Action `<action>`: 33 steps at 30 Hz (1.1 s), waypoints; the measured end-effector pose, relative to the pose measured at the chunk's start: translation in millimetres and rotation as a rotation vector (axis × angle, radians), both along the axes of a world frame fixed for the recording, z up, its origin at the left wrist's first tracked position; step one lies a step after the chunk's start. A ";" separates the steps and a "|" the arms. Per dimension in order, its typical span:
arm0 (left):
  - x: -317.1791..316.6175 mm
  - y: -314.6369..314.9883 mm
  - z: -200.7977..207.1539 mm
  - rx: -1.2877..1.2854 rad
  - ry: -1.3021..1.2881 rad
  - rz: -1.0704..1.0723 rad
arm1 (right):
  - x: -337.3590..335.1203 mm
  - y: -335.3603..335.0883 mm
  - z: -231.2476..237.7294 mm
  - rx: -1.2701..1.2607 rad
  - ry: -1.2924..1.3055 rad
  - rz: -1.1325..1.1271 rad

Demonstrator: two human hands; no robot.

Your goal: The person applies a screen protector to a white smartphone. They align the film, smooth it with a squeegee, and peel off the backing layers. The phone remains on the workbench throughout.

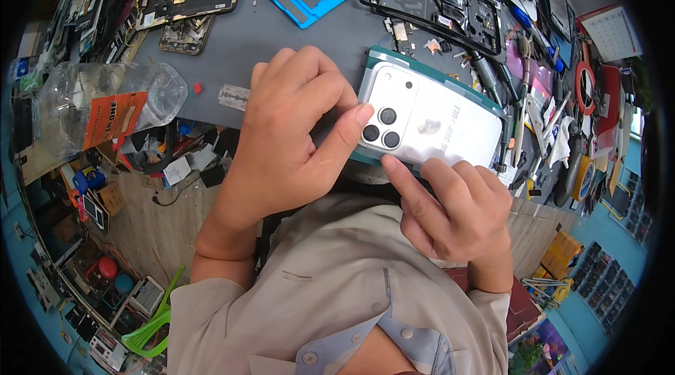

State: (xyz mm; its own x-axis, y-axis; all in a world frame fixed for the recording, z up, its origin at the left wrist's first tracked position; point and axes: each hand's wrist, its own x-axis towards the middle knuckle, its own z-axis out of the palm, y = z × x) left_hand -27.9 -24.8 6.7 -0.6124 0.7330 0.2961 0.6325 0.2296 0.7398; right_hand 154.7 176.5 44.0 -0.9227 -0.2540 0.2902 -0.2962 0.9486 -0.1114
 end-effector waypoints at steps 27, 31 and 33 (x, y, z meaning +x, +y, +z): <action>4.2 5.6 0.2 -0.036 0.015 0.057 | -5.6 5.9 7.4 -0.155 -0.047 -0.069; 4.4 8.6 -1.6 -0.025 0.026 0.074 | -14.0 15.4 6.1 -0.101 -0.024 -0.178; 4.5 9.9 -3.2 -0.020 0.037 0.079 | -17.6 16.5 6.5 -0.111 -0.030 -0.166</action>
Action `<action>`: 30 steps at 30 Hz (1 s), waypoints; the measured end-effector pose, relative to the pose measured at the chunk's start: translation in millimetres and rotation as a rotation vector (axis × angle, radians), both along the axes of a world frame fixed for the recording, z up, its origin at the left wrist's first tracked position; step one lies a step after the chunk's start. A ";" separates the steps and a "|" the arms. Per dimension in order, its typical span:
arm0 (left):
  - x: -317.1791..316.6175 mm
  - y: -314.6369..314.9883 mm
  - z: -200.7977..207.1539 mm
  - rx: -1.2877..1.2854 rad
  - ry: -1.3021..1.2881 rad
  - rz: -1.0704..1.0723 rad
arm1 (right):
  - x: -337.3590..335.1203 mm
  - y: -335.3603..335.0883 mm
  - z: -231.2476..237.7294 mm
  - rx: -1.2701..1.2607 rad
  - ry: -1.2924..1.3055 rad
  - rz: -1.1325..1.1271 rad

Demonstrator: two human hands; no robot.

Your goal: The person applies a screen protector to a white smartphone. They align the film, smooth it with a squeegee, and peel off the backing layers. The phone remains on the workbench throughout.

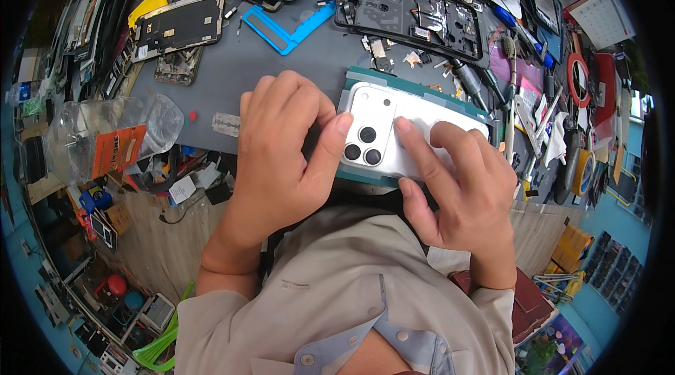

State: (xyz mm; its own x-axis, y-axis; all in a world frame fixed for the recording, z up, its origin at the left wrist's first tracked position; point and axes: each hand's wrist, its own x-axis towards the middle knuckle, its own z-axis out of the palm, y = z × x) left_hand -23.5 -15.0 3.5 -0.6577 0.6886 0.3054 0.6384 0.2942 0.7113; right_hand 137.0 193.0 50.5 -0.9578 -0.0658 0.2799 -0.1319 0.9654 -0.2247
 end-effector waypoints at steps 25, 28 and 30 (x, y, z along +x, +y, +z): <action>2.3 26.9 0.3 -0.020 0.000 0.184 | -7.6 2.3 -7.6 -0.022 0.024 -0.040; 2.2 24.1 1.9 -0.013 -0.028 0.173 | -8.5 3.9 -8.4 -0.040 0.033 -0.032; 1.9 22.3 1.9 -0.010 -0.037 0.166 | -8.8 4.6 -8.4 -0.049 0.031 -0.027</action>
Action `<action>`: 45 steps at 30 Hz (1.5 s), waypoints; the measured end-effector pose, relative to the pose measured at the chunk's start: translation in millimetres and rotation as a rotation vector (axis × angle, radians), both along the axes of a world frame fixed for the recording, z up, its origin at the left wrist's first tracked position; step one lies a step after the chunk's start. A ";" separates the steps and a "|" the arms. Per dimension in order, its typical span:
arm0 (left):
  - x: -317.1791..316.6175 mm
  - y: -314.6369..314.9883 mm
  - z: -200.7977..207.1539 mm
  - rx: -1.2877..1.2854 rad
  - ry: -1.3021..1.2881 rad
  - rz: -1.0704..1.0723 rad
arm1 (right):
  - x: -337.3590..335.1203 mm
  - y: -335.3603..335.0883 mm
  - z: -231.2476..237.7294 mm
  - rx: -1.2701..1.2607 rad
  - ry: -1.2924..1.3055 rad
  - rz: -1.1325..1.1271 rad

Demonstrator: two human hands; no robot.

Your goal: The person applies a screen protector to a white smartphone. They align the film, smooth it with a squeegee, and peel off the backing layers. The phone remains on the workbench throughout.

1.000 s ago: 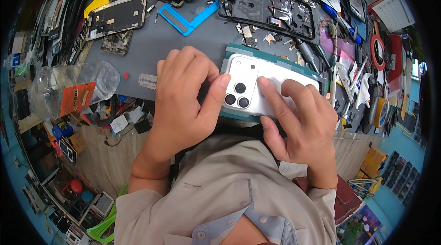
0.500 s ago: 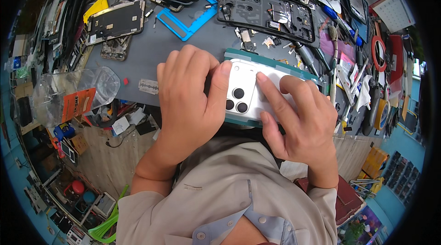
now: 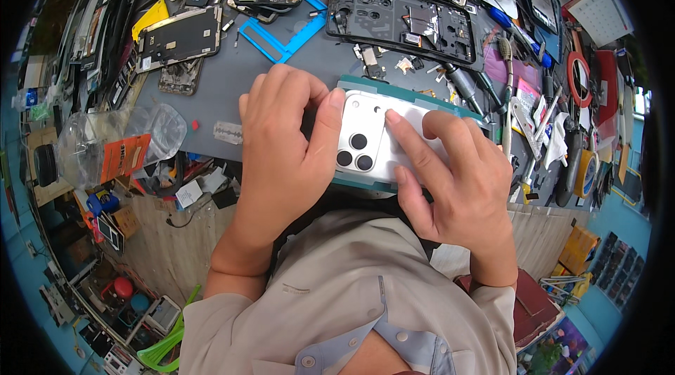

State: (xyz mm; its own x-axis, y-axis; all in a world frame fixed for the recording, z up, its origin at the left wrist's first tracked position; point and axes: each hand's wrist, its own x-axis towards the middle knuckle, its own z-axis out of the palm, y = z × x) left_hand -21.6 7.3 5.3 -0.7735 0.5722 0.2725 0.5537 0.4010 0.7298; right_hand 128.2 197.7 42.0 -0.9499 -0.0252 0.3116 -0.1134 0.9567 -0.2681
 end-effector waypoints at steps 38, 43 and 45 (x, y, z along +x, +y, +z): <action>15.5 -6.0 3.9 -0.110 0.605 -0.589 | 88.2 -13.7 -6.4 -0.010 -0.052 -0.110; 17.1 -8.5 3.4 -0.124 0.594 -0.531 | 94.7 -2.0 -5.6 0.027 -0.003 -0.154; 17.6 -10.7 3.1 -0.119 0.585 -0.501 | 102.3 8.2 -3.3 0.052 0.045 -0.218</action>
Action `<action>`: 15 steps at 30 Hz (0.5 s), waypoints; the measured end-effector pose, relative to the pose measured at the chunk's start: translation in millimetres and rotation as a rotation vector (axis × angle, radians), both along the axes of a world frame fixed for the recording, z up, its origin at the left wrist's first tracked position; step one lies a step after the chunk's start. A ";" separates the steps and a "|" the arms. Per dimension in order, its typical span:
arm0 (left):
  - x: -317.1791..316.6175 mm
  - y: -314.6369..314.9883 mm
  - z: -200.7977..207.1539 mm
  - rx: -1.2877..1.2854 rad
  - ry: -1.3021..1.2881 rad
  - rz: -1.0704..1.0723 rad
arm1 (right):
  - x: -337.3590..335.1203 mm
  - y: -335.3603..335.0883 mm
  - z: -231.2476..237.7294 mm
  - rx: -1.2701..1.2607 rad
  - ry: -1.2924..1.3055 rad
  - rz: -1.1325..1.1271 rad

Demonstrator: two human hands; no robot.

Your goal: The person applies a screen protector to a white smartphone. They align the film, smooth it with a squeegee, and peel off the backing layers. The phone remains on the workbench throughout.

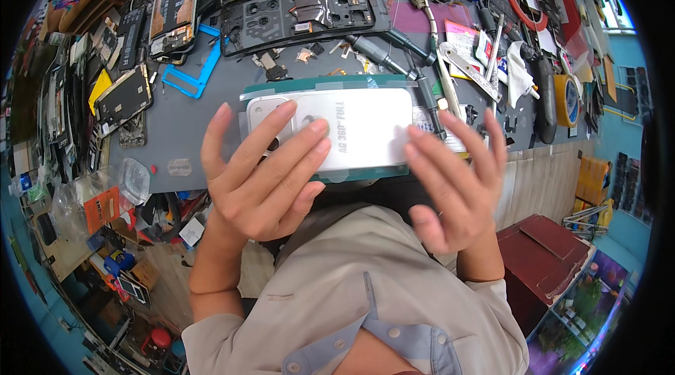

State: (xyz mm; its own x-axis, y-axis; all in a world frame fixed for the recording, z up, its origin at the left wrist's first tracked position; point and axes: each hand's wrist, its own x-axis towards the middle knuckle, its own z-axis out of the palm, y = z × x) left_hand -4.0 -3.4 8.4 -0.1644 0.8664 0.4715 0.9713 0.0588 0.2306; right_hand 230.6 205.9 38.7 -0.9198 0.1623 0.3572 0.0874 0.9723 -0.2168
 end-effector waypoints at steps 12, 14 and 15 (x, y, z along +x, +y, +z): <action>-15.8 3.5 -18.0 0.402 -0.334 0.227 | 22.3 15.7 -35.2 -0.079 0.263 -0.198; -13.5 2.3 -18.7 0.410 -0.525 0.328 | 16.8 17.4 -38.2 -0.095 0.285 -0.188; -11.9 1.9 -17.8 0.413 -0.616 0.381 | 13.1 19.2 -39.4 -0.096 0.307 -0.179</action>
